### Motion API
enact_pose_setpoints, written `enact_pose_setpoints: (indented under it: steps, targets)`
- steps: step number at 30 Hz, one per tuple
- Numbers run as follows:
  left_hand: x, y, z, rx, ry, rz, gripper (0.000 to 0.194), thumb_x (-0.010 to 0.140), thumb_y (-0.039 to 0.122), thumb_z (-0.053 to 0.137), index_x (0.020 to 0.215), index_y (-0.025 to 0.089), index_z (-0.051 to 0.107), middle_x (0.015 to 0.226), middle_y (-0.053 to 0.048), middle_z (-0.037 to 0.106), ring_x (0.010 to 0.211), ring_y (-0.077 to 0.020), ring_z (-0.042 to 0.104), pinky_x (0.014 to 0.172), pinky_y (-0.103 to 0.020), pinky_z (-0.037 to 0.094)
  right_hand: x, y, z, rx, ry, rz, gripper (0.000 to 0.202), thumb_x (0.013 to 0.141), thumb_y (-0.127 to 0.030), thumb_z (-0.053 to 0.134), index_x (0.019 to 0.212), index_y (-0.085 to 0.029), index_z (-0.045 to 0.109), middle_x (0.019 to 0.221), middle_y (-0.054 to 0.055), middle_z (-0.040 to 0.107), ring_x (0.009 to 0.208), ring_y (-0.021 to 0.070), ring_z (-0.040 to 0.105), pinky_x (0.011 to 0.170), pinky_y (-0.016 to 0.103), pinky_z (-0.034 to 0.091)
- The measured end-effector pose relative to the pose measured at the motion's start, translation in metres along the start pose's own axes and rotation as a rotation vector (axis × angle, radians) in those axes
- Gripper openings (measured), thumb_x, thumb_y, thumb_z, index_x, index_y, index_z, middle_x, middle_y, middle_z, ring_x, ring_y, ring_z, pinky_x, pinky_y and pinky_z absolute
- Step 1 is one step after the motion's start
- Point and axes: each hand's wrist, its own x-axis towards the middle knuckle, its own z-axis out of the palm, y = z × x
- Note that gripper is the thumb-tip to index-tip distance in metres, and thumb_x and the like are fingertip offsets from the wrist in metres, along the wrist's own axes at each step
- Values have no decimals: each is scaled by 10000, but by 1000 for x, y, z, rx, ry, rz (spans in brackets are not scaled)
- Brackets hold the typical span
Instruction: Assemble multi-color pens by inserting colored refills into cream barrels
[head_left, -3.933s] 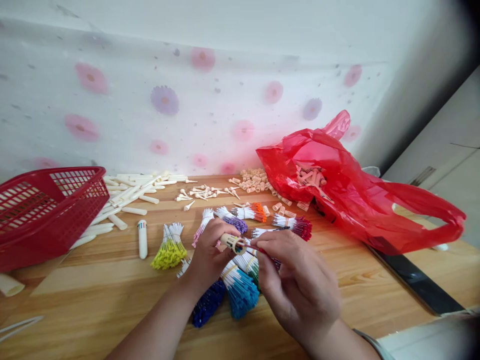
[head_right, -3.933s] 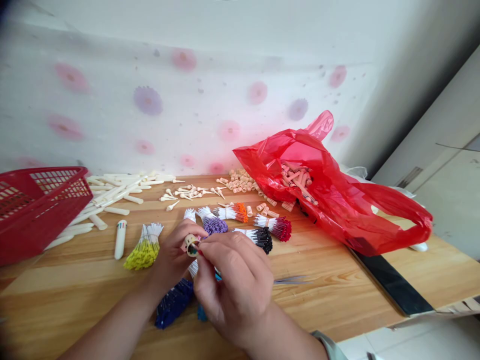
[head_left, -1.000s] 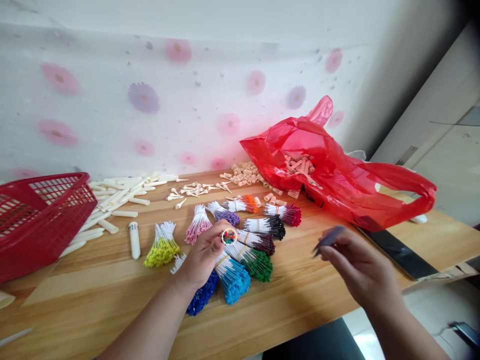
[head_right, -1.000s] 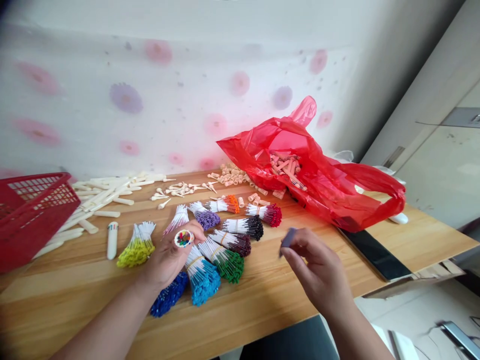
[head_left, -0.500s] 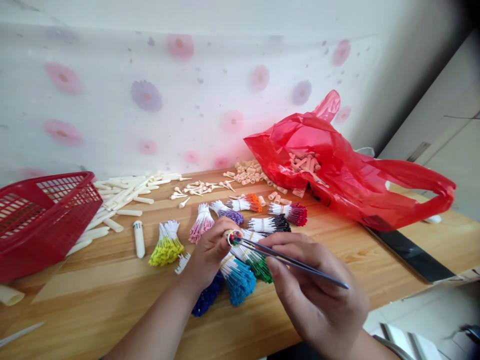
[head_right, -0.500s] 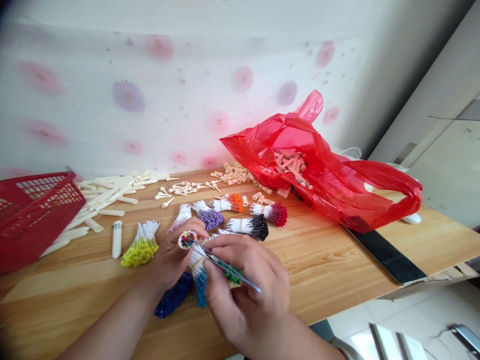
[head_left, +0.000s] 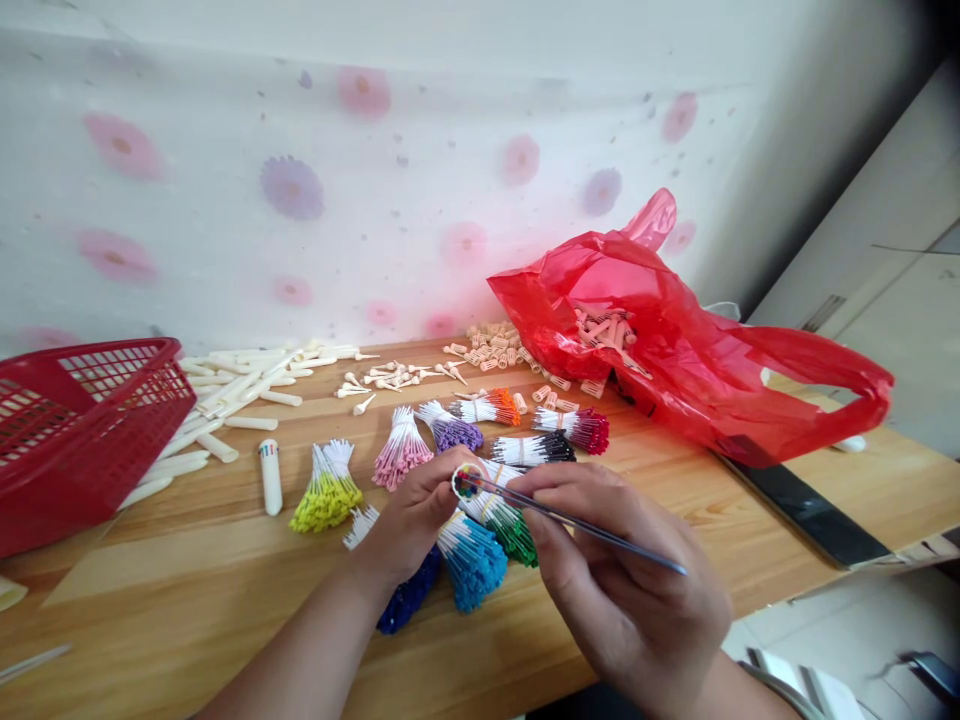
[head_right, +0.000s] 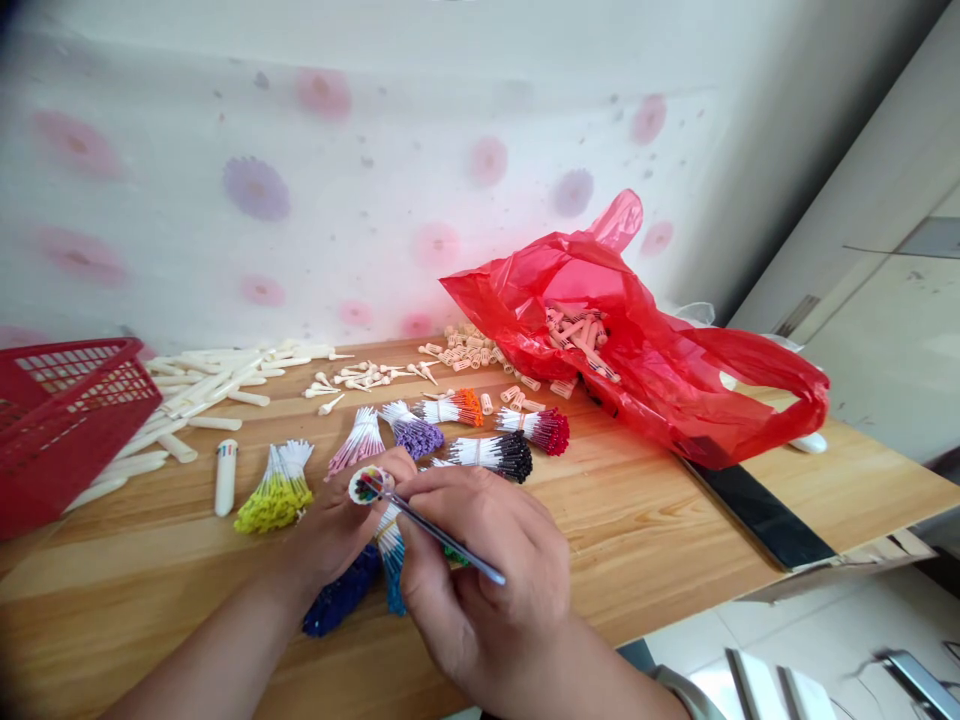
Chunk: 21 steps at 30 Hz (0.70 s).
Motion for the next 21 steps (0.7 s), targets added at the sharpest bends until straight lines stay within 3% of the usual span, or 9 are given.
enact_pose_setpoints:
  steps: [5,13,21]
  targets:
    - [-1,0,1,-27,5,-16,477,797,653,496,726,193,600,741,-23,486,687,-170,426,649,-311,373,0,0,0,-26,-20,-25,250,729,2,644,906,-170,611,865,40,723,801,130,697,736,217,565]
    - [-1,1,1,-70,-12,-31,467,803,636,506,739,187,618,758,-25,490,693,-172,427,665,-314,360,2,-6,-10,13,-14,-2,262,725,22,606,909,-163,627,826,45,712,784,139,695,733,234,578]
    - [-1,-1,-1,-73,-67,-23,465,818,621,498,738,172,592,754,-11,462,706,-157,393,677,-284,336,4,-4,-7,13,-12,-38,235,724,16,604,889,-151,623,798,52,709,745,142,696,681,236,582]
